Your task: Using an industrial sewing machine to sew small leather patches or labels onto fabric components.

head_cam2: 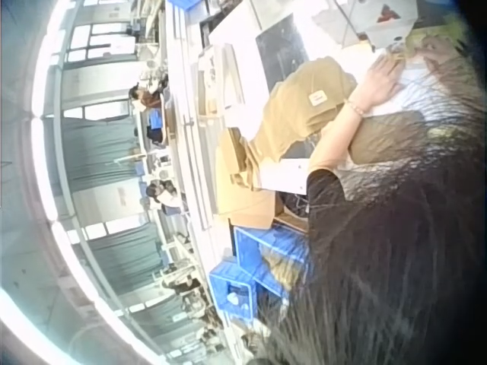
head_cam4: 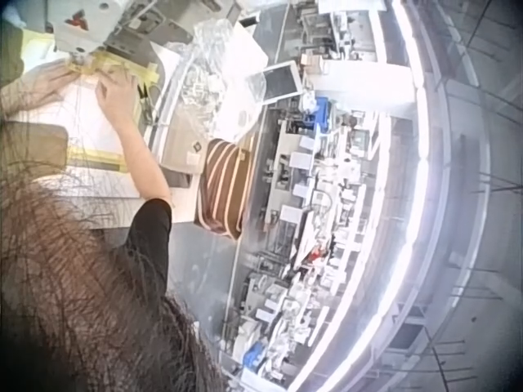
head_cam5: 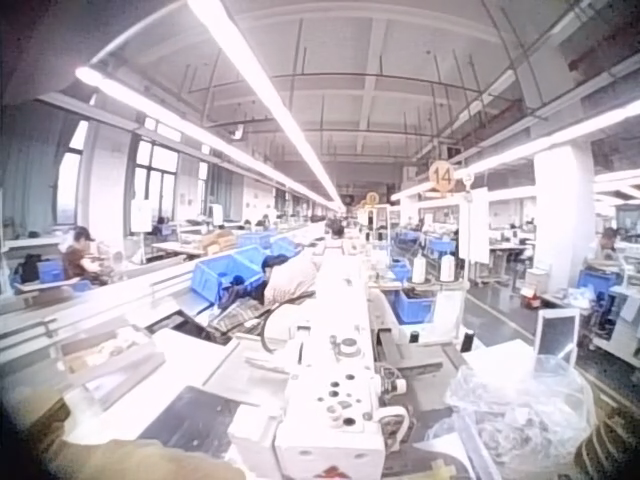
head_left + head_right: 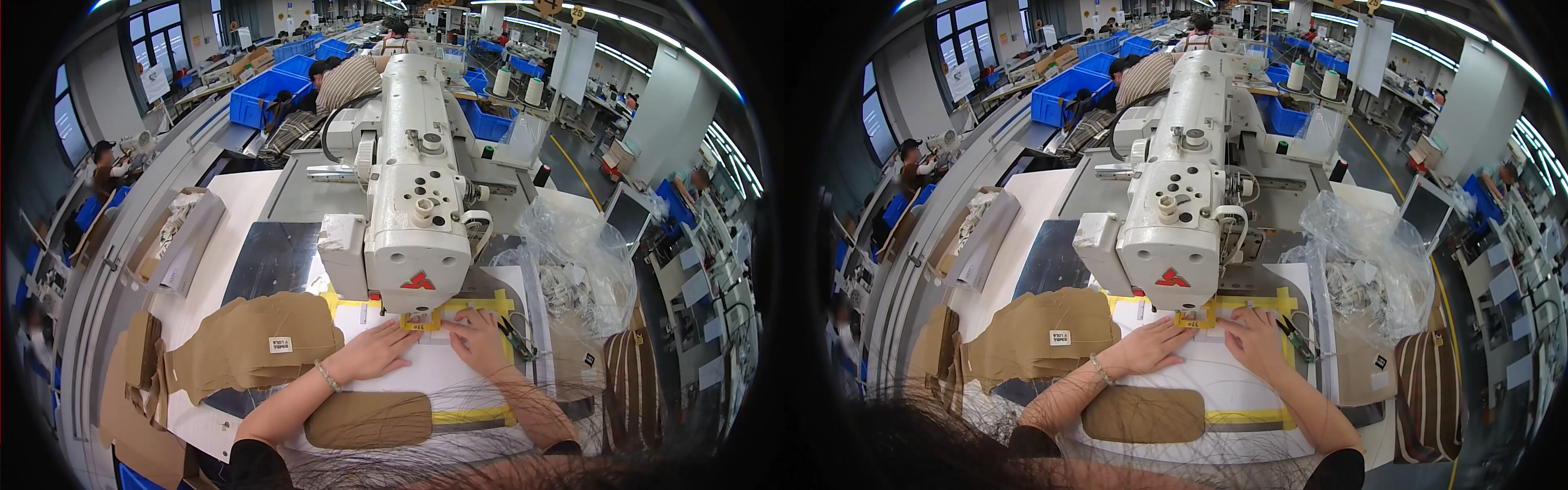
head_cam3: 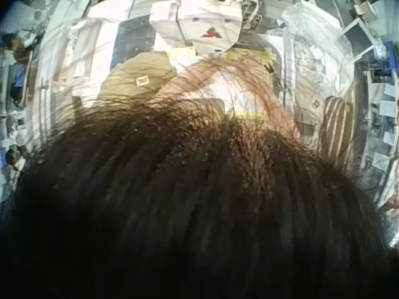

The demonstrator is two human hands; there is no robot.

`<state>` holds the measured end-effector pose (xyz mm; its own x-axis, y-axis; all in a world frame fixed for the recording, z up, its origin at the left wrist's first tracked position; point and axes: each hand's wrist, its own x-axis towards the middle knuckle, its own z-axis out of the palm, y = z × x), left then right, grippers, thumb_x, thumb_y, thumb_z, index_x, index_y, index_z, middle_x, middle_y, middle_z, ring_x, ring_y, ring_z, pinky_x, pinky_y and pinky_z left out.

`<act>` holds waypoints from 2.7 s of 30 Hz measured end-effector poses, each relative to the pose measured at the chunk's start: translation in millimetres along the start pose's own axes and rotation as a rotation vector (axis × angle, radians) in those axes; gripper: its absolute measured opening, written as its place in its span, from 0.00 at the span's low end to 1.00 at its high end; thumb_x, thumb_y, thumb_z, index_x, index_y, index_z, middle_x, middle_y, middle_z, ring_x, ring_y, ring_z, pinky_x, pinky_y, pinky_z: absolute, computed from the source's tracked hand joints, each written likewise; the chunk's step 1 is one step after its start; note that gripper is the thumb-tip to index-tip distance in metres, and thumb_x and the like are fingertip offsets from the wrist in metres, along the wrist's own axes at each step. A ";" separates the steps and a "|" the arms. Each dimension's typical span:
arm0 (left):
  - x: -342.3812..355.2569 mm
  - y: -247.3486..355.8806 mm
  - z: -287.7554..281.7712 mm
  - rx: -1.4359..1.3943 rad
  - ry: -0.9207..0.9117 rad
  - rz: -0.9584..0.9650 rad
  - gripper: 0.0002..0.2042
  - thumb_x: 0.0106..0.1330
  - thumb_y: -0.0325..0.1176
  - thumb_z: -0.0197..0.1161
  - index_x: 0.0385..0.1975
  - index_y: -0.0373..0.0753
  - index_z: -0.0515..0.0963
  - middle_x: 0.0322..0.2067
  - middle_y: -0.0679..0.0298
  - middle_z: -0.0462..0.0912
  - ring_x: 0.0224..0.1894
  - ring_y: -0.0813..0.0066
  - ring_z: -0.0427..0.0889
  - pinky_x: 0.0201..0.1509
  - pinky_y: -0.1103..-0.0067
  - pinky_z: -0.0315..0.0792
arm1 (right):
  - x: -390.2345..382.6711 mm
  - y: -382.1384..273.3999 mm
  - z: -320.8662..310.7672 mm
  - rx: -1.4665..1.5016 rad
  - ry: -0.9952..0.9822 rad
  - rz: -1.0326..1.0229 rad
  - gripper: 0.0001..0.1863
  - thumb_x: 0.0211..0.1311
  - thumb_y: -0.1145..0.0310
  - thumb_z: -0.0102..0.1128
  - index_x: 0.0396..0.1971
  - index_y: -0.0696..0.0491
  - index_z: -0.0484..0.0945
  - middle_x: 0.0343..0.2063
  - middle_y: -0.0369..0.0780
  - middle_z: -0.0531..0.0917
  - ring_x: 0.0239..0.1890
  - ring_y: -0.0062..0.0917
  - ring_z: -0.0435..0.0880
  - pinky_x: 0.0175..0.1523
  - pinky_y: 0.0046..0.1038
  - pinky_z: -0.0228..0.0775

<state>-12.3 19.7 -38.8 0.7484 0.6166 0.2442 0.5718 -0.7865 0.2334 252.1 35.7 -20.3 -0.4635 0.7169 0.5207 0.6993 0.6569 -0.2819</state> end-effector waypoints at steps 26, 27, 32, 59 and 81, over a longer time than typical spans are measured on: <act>3.3 1.8 -8.9 -0.073 -0.067 -0.009 0.29 0.70 0.49 0.50 0.65 0.36 0.61 0.61 0.47 0.67 0.64 0.52 0.66 0.72 0.64 0.56 | -7.5 8.5 -1.2 -0.079 -0.341 -0.297 0.25 0.61 0.54 0.59 0.58 0.44 0.74 0.53 0.29 0.78 0.53 0.28 0.72 0.53 0.38 0.61; 3.4 0.6 -7.4 -0.075 -0.067 -0.008 0.29 0.70 0.49 0.50 0.65 0.36 0.61 0.61 0.47 0.67 0.64 0.52 0.66 0.72 0.64 0.56 | -7.8 8.8 -0.5 -0.092 -0.374 -0.280 0.26 0.61 0.53 0.59 0.58 0.44 0.73 0.53 0.29 0.78 0.54 0.27 0.71 0.53 0.39 0.60; 3.0 -0.5 -12.3 -0.109 -0.052 -0.016 0.28 0.69 0.48 0.51 0.65 0.41 0.62 0.58 0.49 0.70 0.63 0.53 0.67 0.71 0.62 0.56 | -4.4 2.3 -6.1 -0.094 -0.413 -0.234 0.26 0.61 0.53 0.58 0.59 0.45 0.72 0.53 0.30 0.78 0.54 0.27 0.71 0.53 0.39 0.58; -32.3 0.6 -56.6 -0.243 -0.175 -0.205 0.31 0.64 0.55 0.57 0.66 0.51 0.65 0.70 0.55 0.56 0.73 0.57 0.50 0.74 0.55 0.40 | -7.6 7.6 -2.1 -0.036 -0.289 -0.269 0.25 0.61 0.53 0.58 0.58 0.44 0.74 0.53 0.33 0.80 0.57 0.31 0.71 0.56 0.42 0.59; -57.2 109.3 -10.8 -0.309 0.181 -0.353 0.19 0.56 0.31 0.66 0.50 0.41 0.78 0.47 0.65 0.80 0.50 0.68 0.77 0.54 0.71 0.66 | -109.4 -94.7 -41.0 0.161 -0.455 0.067 0.28 0.57 0.66 0.58 0.61 0.44 0.70 0.61 0.36 0.69 0.57 0.31 0.66 0.52 0.43 0.48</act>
<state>3.7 -101.2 -17.2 0.4414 0.8607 0.2536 0.6327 -0.4989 0.5923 258.9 -114.6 -17.5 -0.6363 0.7647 0.1017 0.6595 0.6075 -0.4427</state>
